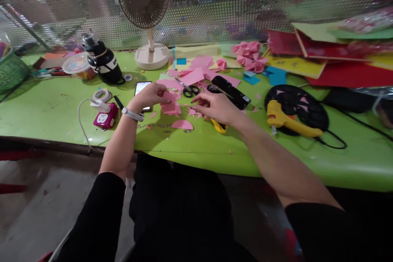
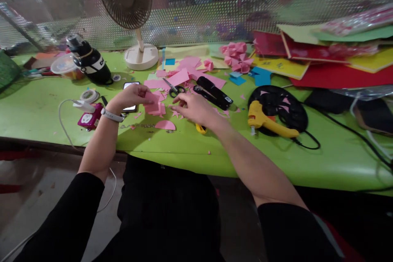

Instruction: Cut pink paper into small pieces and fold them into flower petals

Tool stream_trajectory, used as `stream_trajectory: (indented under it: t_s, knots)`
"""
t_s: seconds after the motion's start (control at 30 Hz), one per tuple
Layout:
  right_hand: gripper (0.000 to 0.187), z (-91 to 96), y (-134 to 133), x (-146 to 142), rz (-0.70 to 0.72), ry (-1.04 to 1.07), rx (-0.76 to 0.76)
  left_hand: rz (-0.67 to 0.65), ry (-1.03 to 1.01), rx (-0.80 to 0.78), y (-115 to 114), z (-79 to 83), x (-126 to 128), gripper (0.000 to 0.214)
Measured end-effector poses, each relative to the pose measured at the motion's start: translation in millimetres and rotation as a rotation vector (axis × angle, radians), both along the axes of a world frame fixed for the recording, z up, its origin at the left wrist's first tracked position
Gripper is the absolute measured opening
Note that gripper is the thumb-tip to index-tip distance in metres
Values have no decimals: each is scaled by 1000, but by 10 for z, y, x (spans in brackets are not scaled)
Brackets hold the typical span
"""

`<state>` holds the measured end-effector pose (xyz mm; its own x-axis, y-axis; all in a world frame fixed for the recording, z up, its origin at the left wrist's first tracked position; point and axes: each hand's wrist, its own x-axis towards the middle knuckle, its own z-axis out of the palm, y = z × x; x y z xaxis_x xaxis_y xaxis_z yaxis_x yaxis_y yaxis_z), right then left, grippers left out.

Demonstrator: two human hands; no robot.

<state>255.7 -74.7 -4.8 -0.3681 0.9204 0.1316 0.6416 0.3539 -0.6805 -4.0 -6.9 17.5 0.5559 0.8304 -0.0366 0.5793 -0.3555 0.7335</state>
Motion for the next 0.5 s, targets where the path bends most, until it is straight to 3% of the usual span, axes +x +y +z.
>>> stream_trajectory:
  t_s: [0.1, 0.2, 0.4, 0.5]
  knots:
    - [30, -26, 0, -11, 33, 80, 371, -32, -251, -125, -12, 15, 35, 28]
    - [33, -73, 11, -29, 30, 41, 568, -6, -275, -123, -8, -17, 76, 30]
    - [30, -130, 43, -35, 62, -91, 470, 93, 48, 24, 39, -193, 89, 25]
    - [28, -132, 51, -24, 82, -105, 418, 96, 168, 143, 13, -197, 118, 25]
